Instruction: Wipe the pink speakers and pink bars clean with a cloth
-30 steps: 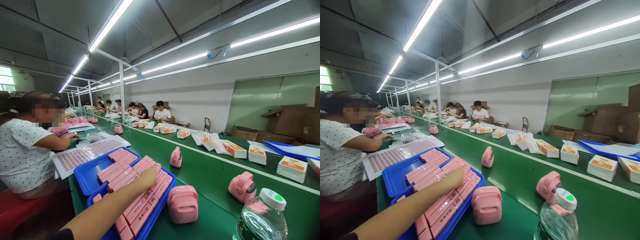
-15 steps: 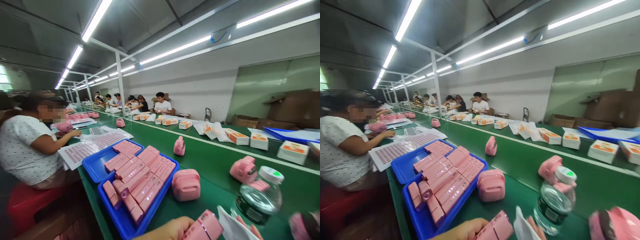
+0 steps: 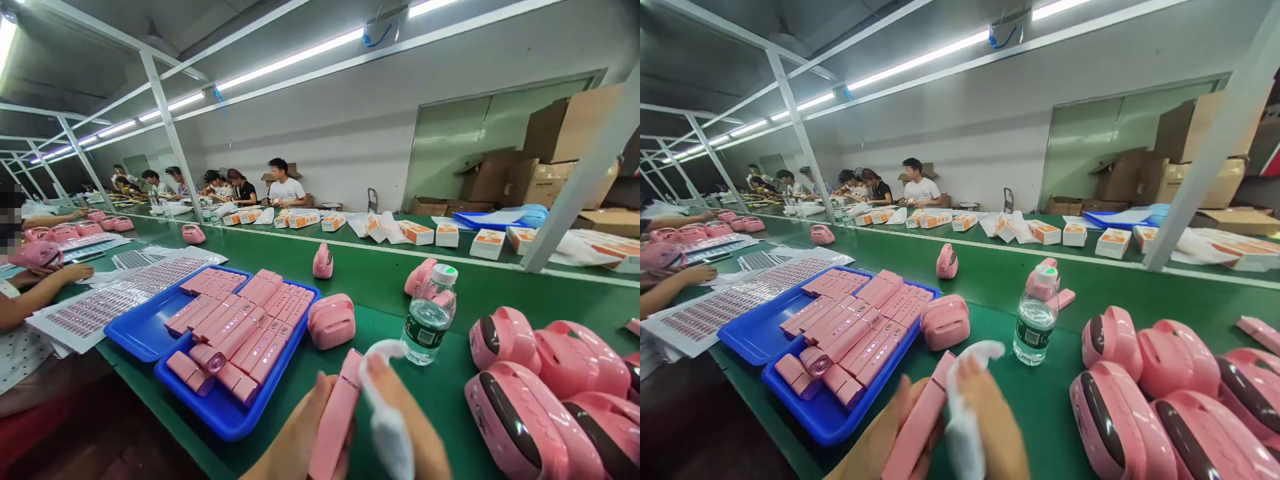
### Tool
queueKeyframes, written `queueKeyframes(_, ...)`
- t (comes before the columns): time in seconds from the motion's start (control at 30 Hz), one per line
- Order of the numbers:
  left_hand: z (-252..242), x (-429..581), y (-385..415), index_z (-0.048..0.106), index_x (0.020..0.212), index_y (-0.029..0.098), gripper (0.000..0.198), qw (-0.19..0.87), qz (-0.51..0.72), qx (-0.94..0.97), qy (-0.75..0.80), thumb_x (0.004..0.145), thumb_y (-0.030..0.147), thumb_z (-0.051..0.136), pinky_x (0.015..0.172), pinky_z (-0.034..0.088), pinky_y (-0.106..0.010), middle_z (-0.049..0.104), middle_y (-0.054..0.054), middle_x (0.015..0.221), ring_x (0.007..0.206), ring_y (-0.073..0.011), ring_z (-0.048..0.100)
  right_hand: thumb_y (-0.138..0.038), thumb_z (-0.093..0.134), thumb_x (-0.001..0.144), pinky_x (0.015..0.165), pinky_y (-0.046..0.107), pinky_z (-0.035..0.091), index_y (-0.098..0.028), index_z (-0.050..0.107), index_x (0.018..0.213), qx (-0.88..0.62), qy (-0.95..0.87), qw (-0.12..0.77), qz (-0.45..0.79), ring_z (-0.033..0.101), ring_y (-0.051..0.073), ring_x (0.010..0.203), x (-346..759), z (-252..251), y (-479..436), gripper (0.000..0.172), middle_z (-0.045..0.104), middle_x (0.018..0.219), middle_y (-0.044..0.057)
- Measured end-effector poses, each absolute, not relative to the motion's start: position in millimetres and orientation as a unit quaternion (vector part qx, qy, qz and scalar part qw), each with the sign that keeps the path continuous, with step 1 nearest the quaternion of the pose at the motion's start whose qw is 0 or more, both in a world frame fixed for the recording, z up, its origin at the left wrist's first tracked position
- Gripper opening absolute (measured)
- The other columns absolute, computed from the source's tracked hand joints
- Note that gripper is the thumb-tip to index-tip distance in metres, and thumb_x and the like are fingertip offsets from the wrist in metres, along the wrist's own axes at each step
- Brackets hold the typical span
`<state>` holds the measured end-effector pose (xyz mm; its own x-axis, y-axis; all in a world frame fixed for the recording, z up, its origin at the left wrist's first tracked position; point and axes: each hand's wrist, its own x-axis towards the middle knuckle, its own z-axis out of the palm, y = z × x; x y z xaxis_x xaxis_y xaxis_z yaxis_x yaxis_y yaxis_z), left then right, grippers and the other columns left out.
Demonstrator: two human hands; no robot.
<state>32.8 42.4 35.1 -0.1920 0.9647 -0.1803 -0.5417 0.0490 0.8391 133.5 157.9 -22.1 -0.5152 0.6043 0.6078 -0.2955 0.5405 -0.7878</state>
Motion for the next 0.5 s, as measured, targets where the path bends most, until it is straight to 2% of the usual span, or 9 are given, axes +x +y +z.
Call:
queueKeyframes(0.07,30,39,39,0.046,0.082,0.021,0.049,0.582,0.652,0.251,0.415,0.068,0.067,0.054,0.026,0.023,-0.016,0.053,0.005,0.058,0.026,-0.0053,0.04,-0.042,0.051,0.086,0.061,0.019,0.055,-0.02,0.065,0.105,-0.209,-0.661,0.508,0.511,0.068,0.016,0.072,142,-22,174,0.032,0.072,0.086,0.002)
queueKeyframes(0.13,28,46,37,0.042,0.075,0.021,0.046,0.579,0.661,0.246,0.408,0.069,0.064,0.056,0.026,0.027,-0.016,0.054,0.005,0.057,0.027,-0.0059,0.042,-0.038,0.047,0.09,0.07,0.022,0.054,-0.018,0.054,0.119,-0.281,-0.598,0.516,0.544,0.066,0.017,0.085,150,-20,177,0.037,0.069,0.097,0.005)
queueKeyframes(0.2,32,53,34,0.043,0.073,0.019,0.046,0.569,0.661,0.229,0.434,0.07,0.063,0.056,0.029,0.033,-0.016,0.057,0.002,0.06,0.034,-0.0071,0.048,-0.041,0.047,0.089,0.079,0.024,0.052,-0.017,0.051,0.123,-0.302,-0.572,0.511,0.566,0.064,0.018,0.093,155,-14,167,0.042,0.068,0.1,0.006)
queueKeyframes(0.3,40,64,31,0.051,0.08,0.017,0.045,0.524,0.66,0.188,0.504,0.07,0.06,0.06,0.036,0.04,-0.015,0.059,0.0,0.067,0.046,-0.0083,0.054,-0.04,0.049,0.087,0.086,0.029,0.05,-0.019,0.053,0.123,-0.246,-0.621,0.494,0.557,0.064,0.021,0.092,159,0,145,0.042,0.069,0.099,0.006)
queueKeyframes(0.4,43,72,30,0.056,0.085,0.017,0.044,0.496,0.666,0.165,0.532,0.067,0.056,0.066,0.04,0.042,-0.016,0.057,0.001,0.066,0.052,-0.0084,0.053,-0.029,0.041,0.091,0.093,0.035,0.046,-0.022,0.05,0.127,-0.126,-0.737,0.488,0.451,0.06,0.024,0.105,161,10,134,0.038,0.059,0.122,0.007)
queueKeyframes(0.5,41,72,31,0.06,0.083,0.021,0.04,0.496,0.677,0.169,0.517,0.067,0.057,0.064,0.037,0.04,-0.019,0.056,0.0,0.063,0.051,-0.0113,0.052,-0.022,0.039,0.091,0.104,0.04,0.033,-0.018,0.043,0.132,-0.029,-0.81,0.514,0.279,0.033,0.026,0.13,161,14,128,0.041,0.037,0.142,0.007)
